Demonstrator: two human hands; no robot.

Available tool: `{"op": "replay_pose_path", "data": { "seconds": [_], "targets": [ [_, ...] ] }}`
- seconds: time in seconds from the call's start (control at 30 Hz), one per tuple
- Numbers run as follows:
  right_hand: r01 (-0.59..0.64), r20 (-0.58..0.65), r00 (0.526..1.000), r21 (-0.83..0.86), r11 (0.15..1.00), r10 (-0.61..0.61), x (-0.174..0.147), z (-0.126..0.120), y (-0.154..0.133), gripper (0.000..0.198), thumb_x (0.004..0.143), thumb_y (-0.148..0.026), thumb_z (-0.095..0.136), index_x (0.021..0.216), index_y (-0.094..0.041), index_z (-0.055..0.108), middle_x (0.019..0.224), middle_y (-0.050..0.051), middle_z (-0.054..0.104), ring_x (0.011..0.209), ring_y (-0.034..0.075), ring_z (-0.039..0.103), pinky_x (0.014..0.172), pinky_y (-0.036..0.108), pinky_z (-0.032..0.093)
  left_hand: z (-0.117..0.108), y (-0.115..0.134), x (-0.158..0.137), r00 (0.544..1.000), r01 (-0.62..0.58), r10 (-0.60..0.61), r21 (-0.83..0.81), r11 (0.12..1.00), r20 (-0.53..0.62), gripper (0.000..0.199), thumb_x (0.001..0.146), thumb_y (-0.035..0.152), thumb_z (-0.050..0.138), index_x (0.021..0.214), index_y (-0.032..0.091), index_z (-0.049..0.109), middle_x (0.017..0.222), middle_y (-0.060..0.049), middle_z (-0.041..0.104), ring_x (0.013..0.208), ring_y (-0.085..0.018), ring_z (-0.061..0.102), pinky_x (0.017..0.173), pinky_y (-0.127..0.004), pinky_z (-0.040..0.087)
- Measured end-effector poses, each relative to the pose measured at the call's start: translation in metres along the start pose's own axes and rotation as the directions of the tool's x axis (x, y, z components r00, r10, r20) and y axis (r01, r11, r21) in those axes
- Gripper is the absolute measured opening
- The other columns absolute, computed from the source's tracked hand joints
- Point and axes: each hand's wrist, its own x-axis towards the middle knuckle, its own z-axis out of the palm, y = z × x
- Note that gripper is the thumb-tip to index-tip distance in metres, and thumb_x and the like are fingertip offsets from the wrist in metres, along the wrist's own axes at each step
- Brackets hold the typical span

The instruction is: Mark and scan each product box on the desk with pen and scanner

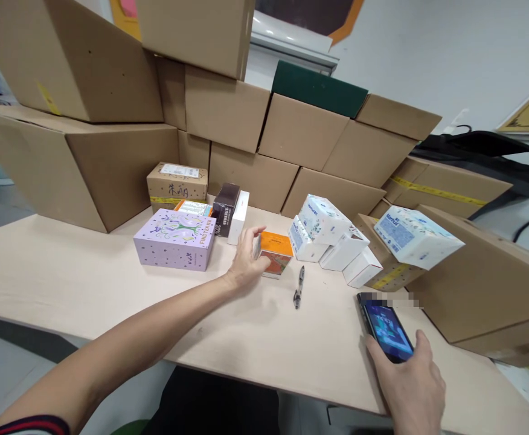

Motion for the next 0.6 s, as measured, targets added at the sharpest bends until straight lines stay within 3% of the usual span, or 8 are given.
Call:
{"op": "replay_pose_path", "data": {
  "seconds": [0.1,0.17,0.3,0.4,0.47,0.53,0.6],
  "targets": [
    [-0.012,0.043,0.999,-0.034,0.999,0.013,0.007,0.004,0.010,0.116,0.069,-0.082,0.051,0.155,-0.008,0.032,0.131,0.032,0.058,0.119,0.053,0.057,0.096,0.059,0.047,-0.006,-0.005,0.008,0.962,0.235,-0.240,0.048,0.971,0.131,0.079,0.058,0.018,0.066,0.135,0.022,0.046,0.145,-0.015,0.046,0.140,-0.037,0.035,0.118,-0.052,0.022],
    [-0.034,0.057,0.998,-0.042,0.999,0.036,0.010,0.006,0.014,0.116,0.069,-0.083,0.051,0.156,-0.009,0.031,0.132,0.031,0.057,0.120,0.051,0.057,0.098,0.057,0.047,-0.008,-0.010,0.011,0.922,0.353,-0.351,0.017,0.935,0.160,0.083,0.053,0.016,0.072,0.132,0.024,0.049,0.147,-0.013,0.046,0.145,-0.040,0.028,0.119,-0.053,0.017],
    [-0.014,0.112,0.994,-0.072,0.997,0.022,0.013,0.008,0.016,0.113,0.072,-0.081,0.048,0.154,-0.006,0.034,0.124,0.030,0.062,0.119,0.048,0.059,0.105,0.055,0.042,-0.006,-0.026,0.016,0.880,0.447,-0.407,-0.137,0.884,0.245,0.068,0.045,0.013,0.078,0.109,0.024,0.061,0.116,-0.006,0.066,0.131,-0.038,0.046,0.116,-0.050,0.028],
    [0.057,0.022,0.998,-0.100,0.993,-0.056,0.009,0.006,0.006,0.107,0.073,-0.082,0.047,0.149,-0.006,0.045,0.130,0.031,0.057,0.125,0.053,0.052,0.104,0.063,0.039,-0.002,-0.033,0.015,0.888,0.440,-0.375,-0.252,0.862,0.267,0.062,0.044,0.010,0.079,0.102,0.023,0.064,0.104,-0.004,0.068,0.116,-0.033,0.057,0.109,-0.047,0.039],
    [0.207,-0.117,0.971,-0.042,0.977,-0.211,0.004,0.002,-0.012,0.094,0.077,-0.079,0.049,0.143,-0.011,0.053,0.135,0.030,0.054,0.130,0.050,0.048,0.104,0.062,0.041,0.000,-0.031,0.011,0.912,0.392,-0.330,-0.277,0.877,0.245,0.063,0.046,0.011,0.081,0.106,0.023,0.064,0.109,-0.006,0.067,0.116,-0.033,0.057,0.107,-0.046,0.041],
    [0.446,-0.161,0.890,0.102,0.889,-0.427,-0.002,-0.003,-0.038,0.079,0.082,-0.069,0.055,0.140,-0.015,0.055,0.134,0.024,0.058,0.119,0.041,0.058,0.100,0.054,0.048,0.001,-0.023,0.005,0.944,0.282,-0.226,-0.235,0.930,0.239,0.068,0.049,0.015,0.083,0.114,0.023,0.063,0.119,-0.009,0.064,0.120,-0.034,0.054,0.108,-0.046,0.040],
    [0.608,-0.090,0.787,0.280,0.743,-0.610,-0.010,-0.008,-0.071,0.075,0.085,-0.060,0.060,0.146,-0.019,0.047,0.142,0.017,0.053,0.094,0.029,0.068,0.080,0.046,0.058,0.001,-0.015,0.000,0.962,0.119,-0.082,-0.129,0.984,0.262,0.071,0.054,0.017,0.081,0.122,0.023,0.060,0.127,-0.011,0.060,0.125,-0.034,0.051,0.111,-0.048,0.036]
  ]
}}
